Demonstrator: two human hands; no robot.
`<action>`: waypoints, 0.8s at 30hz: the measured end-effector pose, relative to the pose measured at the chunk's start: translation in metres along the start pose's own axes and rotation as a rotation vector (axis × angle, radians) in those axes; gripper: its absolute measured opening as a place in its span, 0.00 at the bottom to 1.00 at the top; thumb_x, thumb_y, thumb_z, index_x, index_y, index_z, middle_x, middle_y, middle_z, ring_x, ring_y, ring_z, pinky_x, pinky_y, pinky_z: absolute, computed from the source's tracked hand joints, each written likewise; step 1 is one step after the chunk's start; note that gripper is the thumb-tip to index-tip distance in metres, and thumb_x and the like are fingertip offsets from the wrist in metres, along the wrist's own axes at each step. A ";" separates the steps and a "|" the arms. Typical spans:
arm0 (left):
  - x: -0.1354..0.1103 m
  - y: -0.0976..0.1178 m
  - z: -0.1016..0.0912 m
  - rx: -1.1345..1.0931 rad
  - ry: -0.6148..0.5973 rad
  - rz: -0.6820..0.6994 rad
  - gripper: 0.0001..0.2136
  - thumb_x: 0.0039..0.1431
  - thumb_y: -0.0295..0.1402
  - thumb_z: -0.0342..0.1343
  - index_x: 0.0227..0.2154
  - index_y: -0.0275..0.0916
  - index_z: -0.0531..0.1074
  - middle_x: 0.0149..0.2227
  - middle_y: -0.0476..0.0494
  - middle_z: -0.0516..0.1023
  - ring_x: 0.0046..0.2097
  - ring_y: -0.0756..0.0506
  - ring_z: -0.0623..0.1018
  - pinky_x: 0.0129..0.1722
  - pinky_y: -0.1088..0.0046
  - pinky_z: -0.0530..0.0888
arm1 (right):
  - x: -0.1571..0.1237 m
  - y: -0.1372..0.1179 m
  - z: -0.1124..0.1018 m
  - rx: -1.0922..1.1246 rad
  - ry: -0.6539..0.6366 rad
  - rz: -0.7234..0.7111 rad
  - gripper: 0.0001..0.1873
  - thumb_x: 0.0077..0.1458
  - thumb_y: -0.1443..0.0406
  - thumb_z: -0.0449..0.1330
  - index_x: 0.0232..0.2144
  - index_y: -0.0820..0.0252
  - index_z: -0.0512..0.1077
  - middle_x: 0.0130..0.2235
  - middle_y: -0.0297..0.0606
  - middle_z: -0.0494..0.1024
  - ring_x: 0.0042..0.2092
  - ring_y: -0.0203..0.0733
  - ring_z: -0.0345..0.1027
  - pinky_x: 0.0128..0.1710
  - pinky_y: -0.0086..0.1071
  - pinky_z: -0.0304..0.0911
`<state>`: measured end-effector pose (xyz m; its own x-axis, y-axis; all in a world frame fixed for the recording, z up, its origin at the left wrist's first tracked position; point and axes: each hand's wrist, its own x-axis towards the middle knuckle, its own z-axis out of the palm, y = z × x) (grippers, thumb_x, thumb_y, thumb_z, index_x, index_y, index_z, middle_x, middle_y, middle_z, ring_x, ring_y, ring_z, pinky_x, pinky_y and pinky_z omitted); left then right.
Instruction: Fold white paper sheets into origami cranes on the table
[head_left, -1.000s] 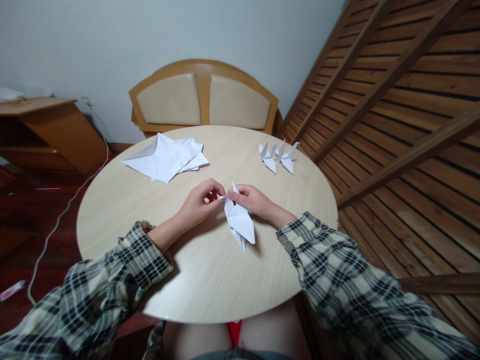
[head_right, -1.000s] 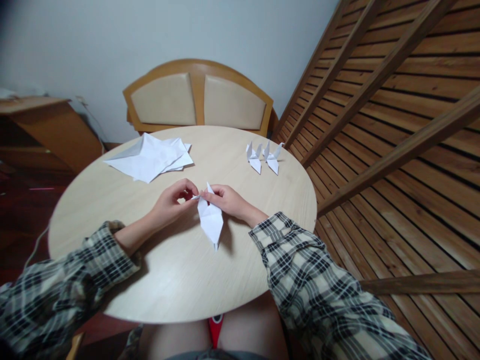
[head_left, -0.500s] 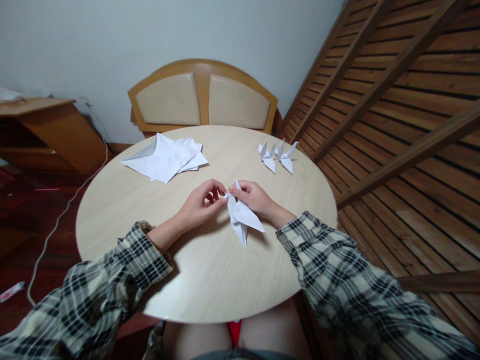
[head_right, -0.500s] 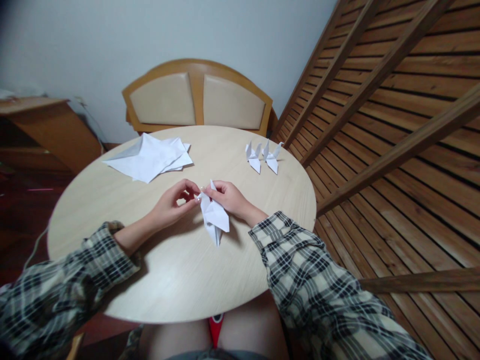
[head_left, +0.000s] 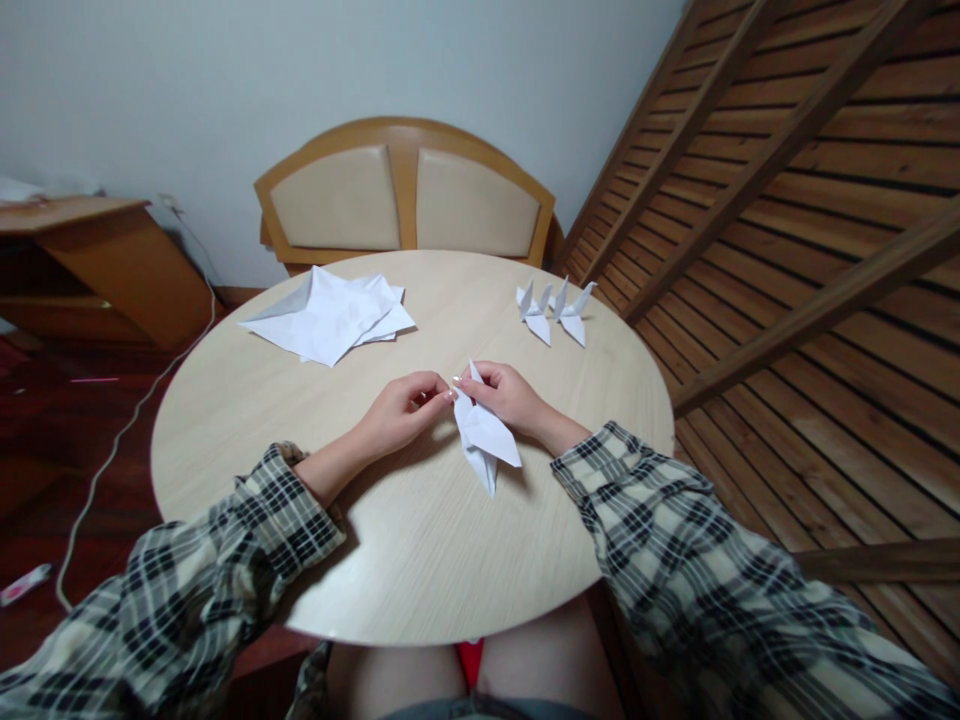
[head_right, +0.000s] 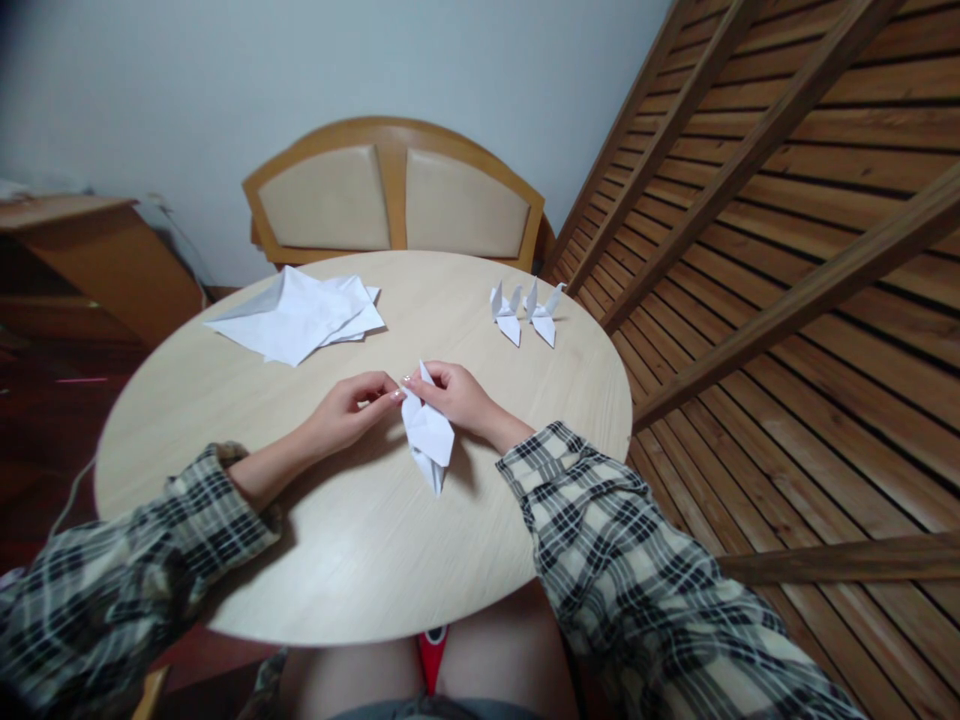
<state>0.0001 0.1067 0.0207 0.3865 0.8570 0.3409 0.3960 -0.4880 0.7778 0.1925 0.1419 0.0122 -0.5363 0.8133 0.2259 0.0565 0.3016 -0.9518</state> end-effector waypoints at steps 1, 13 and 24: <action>0.000 0.001 0.000 -0.011 -0.002 0.001 0.13 0.62 0.40 0.52 0.26 0.37 0.70 0.26 0.48 0.71 0.29 0.49 0.68 0.28 0.73 0.64 | 0.000 0.000 0.000 -0.008 -0.003 0.003 0.20 0.54 0.49 0.62 0.25 0.59 0.67 0.26 0.30 0.66 0.28 0.33 0.58 0.26 0.29 0.53; 0.004 -0.007 -0.002 -0.116 0.220 -0.045 0.10 0.63 0.37 0.52 0.27 0.38 0.69 0.26 0.49 0.70 0.28 0.49 0.68 0.28 0.72 0.65 | 0.000 0.000 0.000 0.111 0.065 0.033 0.27 0.54 0.41 0.58 0.29 0.59 0.69 0.27 0.32 0.66 0.28 0.35 0.57 0.26 0.31 0.51; 0.006 -0.006 -0.003 -0.167 0.352 -0.087 0.11 0.66 0.36 0.49 0.28 0.39 0.67 0.27 0.49 0.70 0.28 0.50 0.69 0.29 0.73 0.67 | 0.001 0.000 -0.002 -0.009 0.165 -0.043 0.18 0.51 0.50 0.64 0.26 0.58 0.70 0.28 0.32 0.68 0.31 0.36 0.60 0.31 0.32 0.55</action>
<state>-0.0024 0.1150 0.0199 0.0369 0.9126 0.4071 0.2623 -0.4019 0.8773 0.1942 0.1439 0.0126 -0.3929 0.8701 0.2977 0.0449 0.3415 -0.9388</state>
